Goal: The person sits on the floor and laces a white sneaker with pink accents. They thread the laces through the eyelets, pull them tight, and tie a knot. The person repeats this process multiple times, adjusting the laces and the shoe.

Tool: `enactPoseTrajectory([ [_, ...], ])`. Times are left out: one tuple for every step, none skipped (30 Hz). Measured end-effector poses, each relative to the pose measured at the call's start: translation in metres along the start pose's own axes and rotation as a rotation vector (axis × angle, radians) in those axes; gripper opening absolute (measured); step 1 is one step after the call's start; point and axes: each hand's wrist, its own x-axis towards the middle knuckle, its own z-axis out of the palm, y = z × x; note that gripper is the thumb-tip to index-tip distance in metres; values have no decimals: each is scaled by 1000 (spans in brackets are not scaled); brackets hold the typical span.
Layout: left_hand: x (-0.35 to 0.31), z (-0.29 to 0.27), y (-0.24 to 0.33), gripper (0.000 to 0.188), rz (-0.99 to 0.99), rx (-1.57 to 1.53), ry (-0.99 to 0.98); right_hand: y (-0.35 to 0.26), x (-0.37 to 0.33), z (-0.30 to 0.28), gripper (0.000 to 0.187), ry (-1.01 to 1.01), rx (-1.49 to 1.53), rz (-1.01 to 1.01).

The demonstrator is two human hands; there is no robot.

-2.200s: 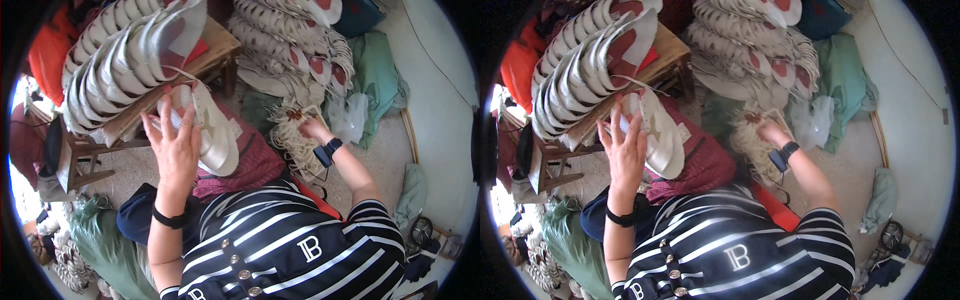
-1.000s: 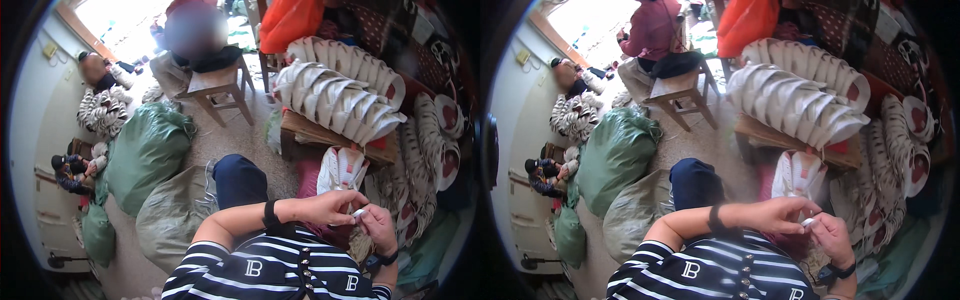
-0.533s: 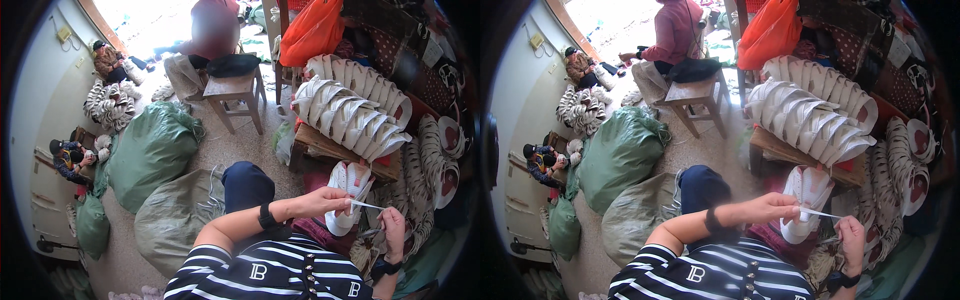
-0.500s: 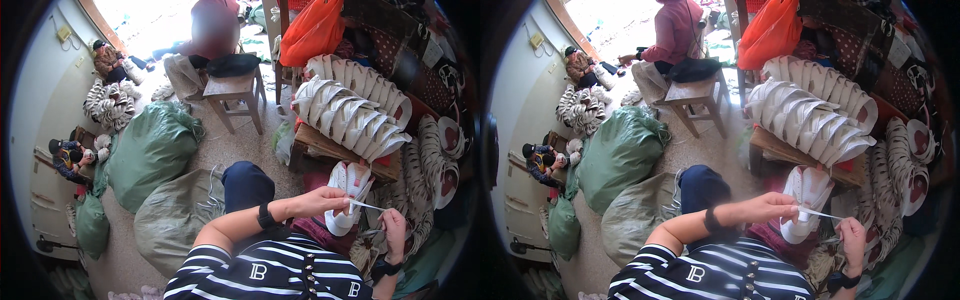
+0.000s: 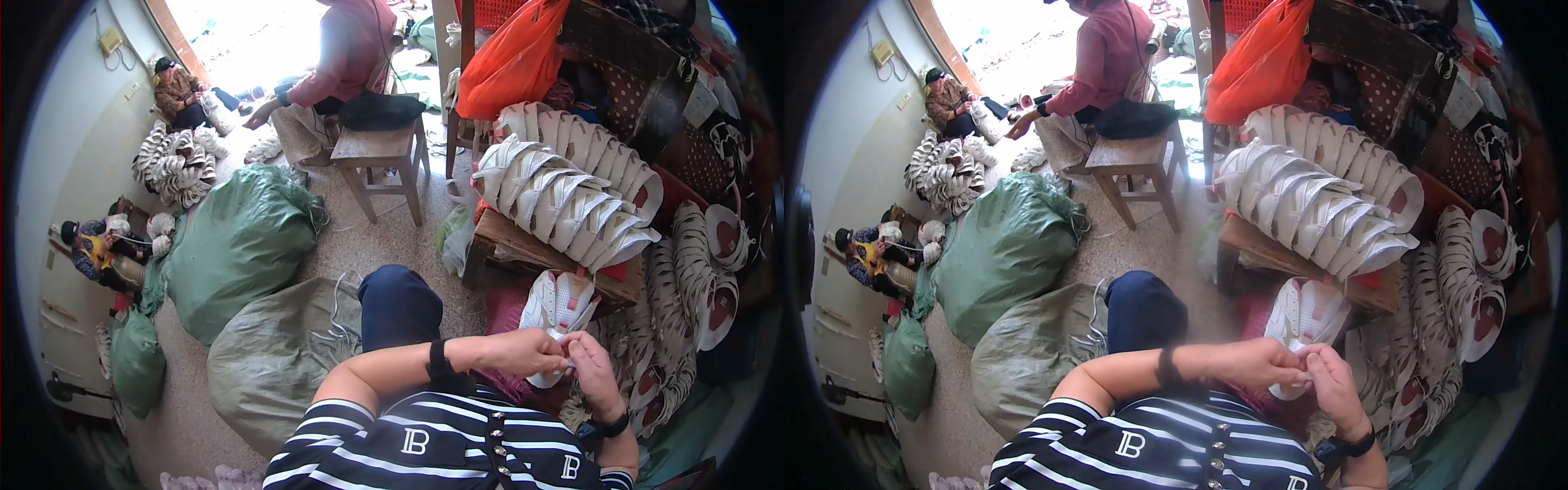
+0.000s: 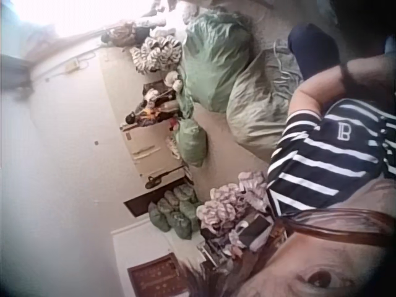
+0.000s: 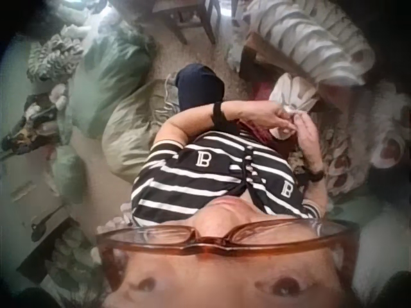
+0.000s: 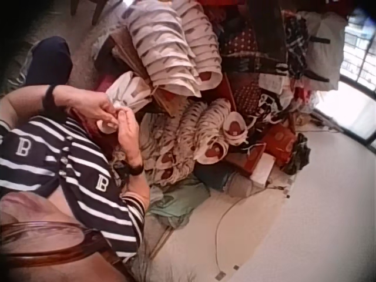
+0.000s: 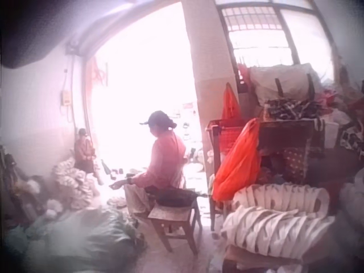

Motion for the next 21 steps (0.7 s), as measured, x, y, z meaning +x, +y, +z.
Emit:
enactPoseTrajectory([
  [-2, -3, 0, 30, -49, -12, 9, 1, 0, 1, 18, 9, 56, -14],
  [-5, -4, -1, 30, -48, -60, 37, 1, 1, 3, 18, -5, 27, -38],
  [-8, -4, -4, 30, -46, -108, 65, 0, 1, 4, 17, -18, -1, -63],
  [-10, -3, -7, 30, -43, -156, 92, 0, 3, 5, 18, -31, -30, -88],
  [-10, -1, -13, 33, 10, -164, 153, -1, 5, 4, 15, 8, -99, -96],
  [-10, -1, -17, 33, 20, -165, 153, -1, 5, 4, 13, 30, -189, -129],
  [-11, -1, -19, 33, 30, -166, 153, -1, 6, 3, 11, 51, -279, -163],
  [-12, 0, -20, 32, 37, -167, 151, 1, 5, 4, 10, 73, -365, -197],
  [-12, 0, -21, 32, 40, -166, 171, 0, 5, 7, 10, 102, -367, -227],
  [-10, 0, -21, 32, 42, -165, 190, -3, 5, 11, 9, 133, -368, -257],
  [-8, 0, -21, 31, 39, -161, 192, -5, 3, 15, 9, 179, -362, -281],
  [-6, 2, -22, 31, 20, -157, 209, -5, 1, 18, 10, 175, -358, -282],
  [-7, 0, -24, 31, 0, -152, 221, -8, 2, 20, 11, 176, -353, -281],
  [-4, 1, -25, 30, -17, -153, 209, -11, 1, 20, 12, 197, -349, -264],
  [-3, 0, -26, 31, 11, -129, 243, -8, 4, 14, 11, 206, -480, -325],
  [-4, 0, -30, 31, 32, -116, 272, 1, 10, 7, 10, 205, -610, -367],
  [-3, -2, -28, 30, 29, -90, 287, 7, 13, 1, 9, 263, -557, -416],
  [-4, -2, -28, 28, 30, -66, 315, 13, 17, -2, 7, 314, -516, -474],
  [-2, 2, -34, 24, 61, -82, 386, 17, 19, -7, 7, 337, -395, -399],
  [2, 4, -38, 19, 96, -102, 466, 22, 17, -12, 8, 359, -281, -335],
  [3, 4, -35, 16, 59, -125, 494, 31, 16, -17, 9, 363, -210, -284],
])
